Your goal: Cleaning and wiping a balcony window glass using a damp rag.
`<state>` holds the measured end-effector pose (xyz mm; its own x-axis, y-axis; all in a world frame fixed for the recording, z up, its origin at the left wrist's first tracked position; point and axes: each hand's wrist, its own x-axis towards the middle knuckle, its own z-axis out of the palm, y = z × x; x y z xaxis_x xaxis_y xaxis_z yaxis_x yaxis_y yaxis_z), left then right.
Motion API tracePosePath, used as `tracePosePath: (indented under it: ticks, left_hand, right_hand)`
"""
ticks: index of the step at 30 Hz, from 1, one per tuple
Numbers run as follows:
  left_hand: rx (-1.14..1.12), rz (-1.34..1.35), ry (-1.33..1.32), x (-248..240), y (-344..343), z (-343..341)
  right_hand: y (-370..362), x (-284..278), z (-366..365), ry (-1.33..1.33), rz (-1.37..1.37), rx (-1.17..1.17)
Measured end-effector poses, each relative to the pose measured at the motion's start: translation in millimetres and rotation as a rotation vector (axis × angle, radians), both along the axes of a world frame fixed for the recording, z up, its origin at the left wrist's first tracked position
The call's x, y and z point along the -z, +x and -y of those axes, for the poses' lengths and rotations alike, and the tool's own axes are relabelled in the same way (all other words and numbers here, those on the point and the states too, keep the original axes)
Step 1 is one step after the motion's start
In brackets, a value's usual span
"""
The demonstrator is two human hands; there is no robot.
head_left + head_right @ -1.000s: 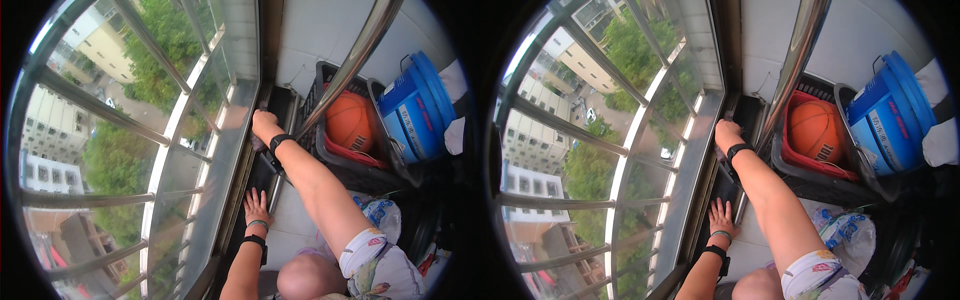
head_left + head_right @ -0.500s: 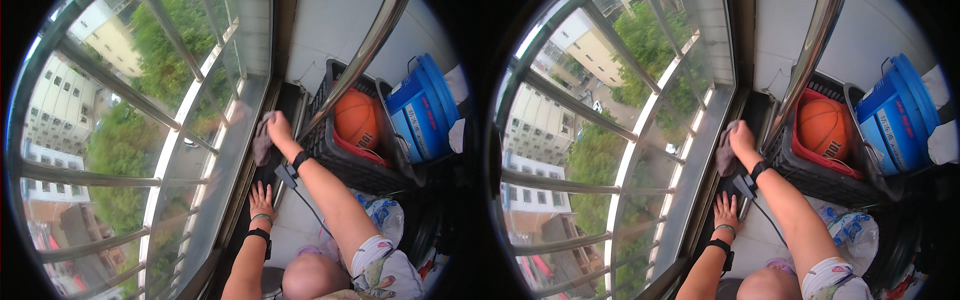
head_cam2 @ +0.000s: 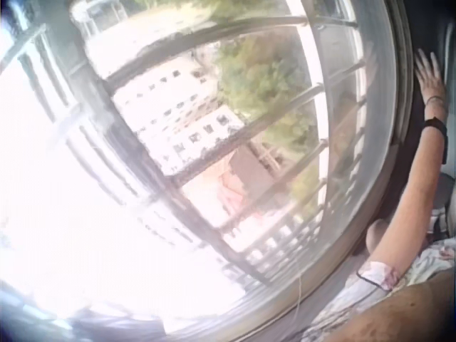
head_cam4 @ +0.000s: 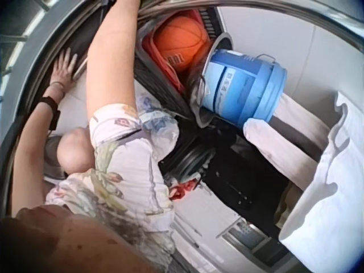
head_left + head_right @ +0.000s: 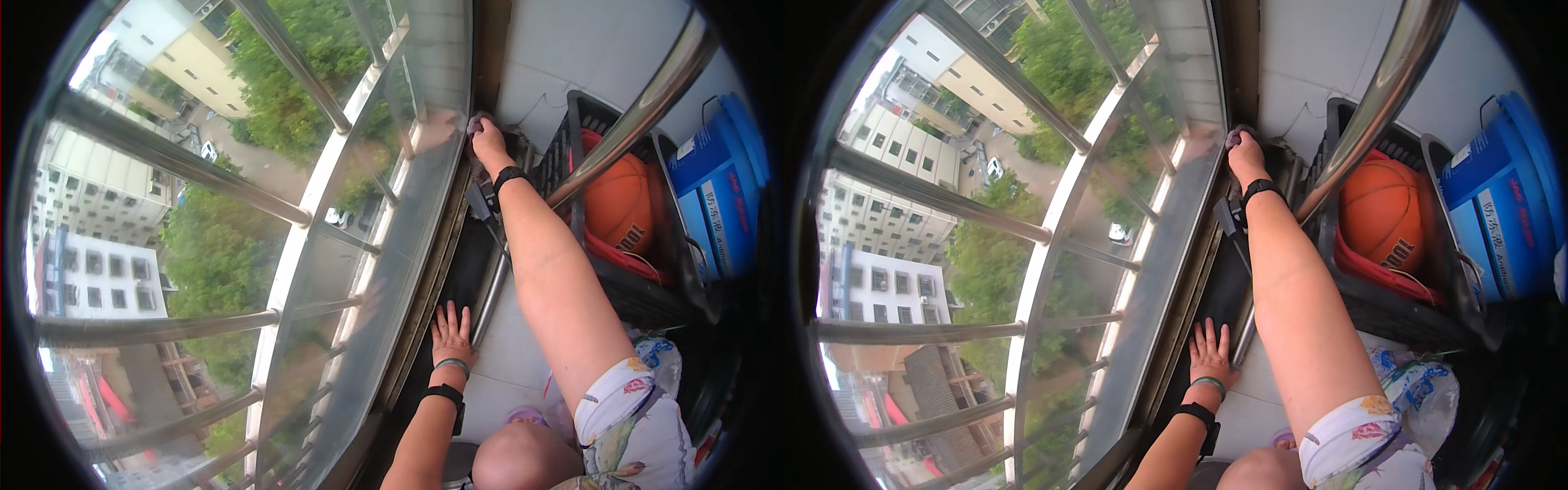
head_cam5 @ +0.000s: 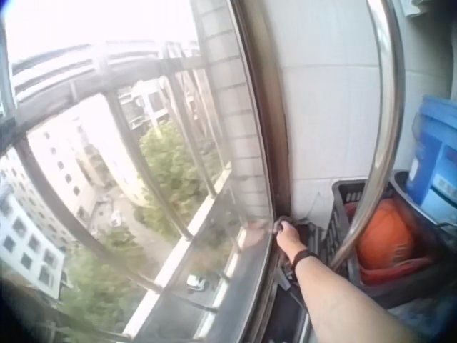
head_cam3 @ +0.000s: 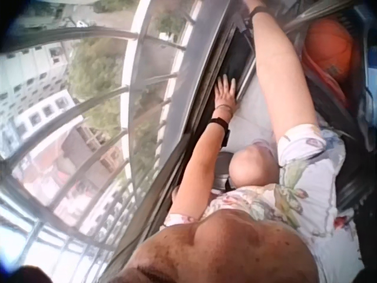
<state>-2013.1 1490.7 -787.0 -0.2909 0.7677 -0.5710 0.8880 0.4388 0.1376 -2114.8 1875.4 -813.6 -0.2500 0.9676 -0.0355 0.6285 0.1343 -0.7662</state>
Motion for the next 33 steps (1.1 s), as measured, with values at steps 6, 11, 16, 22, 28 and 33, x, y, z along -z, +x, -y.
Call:
tracePosePath:
  ticks: [6,11,16,22,28,33]
  left_hand:
    - [-0.006,0.01,-0.025,-5,0,-5]
    - [-0.005,0.046,-0.03,-9,0,-9]
    - [0.0,0.043,-0.046,-9,-3,-10]
    - [0.002,0.039,-0.039,-7,-1,-11]
    - [-0.009,0.019,-0.052,-5,2,-6]
    - [-0.002,0.031,-0.002,-1,5,-7]
  right_hand:
    - [-1,-33,8,0.126,0.778,-0.174]
    - [-3,-36,-3,0.168,0.689,-0.021]
    - [-5,-33,0,0.266,0.474,0.031]
    - [-10,-41,-12,0.056,0.845,-0.198]
    - [-14,-50,-3,-0.124,0.862,-0.196]
    - [-8,-49,4,-0.142,0.889,-0.225]
